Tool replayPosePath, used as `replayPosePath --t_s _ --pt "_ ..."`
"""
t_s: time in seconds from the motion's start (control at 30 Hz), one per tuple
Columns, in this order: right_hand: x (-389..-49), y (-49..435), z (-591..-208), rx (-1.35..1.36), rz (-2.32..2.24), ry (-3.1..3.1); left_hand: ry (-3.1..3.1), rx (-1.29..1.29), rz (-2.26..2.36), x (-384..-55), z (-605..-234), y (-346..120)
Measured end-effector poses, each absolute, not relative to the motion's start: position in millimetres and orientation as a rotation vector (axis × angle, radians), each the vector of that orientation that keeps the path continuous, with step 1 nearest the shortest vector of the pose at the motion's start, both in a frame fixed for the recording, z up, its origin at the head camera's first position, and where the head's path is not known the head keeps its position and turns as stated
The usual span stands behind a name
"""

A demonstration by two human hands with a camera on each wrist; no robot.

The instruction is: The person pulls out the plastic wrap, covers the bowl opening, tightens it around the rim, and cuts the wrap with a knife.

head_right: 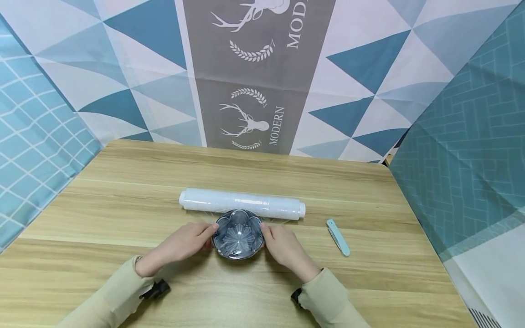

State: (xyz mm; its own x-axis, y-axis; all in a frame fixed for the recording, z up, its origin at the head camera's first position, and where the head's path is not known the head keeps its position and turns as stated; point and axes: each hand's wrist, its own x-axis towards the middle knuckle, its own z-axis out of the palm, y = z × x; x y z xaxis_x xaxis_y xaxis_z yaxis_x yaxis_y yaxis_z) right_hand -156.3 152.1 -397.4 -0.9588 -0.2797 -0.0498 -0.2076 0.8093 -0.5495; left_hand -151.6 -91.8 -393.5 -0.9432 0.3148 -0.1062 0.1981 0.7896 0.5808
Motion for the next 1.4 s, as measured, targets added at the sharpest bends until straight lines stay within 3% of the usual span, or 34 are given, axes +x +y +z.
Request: replayPosePath --t_s 0.53,0.97,1.4 --pt "-166.5 147.9 -397.6 -0.337 -0.799 2.899 2.798 0.344 0.909 -165.2 -392.8 -88.8" --pt "-169.8 166.1 -392.3 -0.228 -0.938 2.844 2.782 0.226 0.952 -151.3 -390.1 -94.8" --pt "-201.5 177.7 -360.6 -0.414 -0.902 3.095 2.209 0.206 1.488 -128.9 -404.5 -78.2"
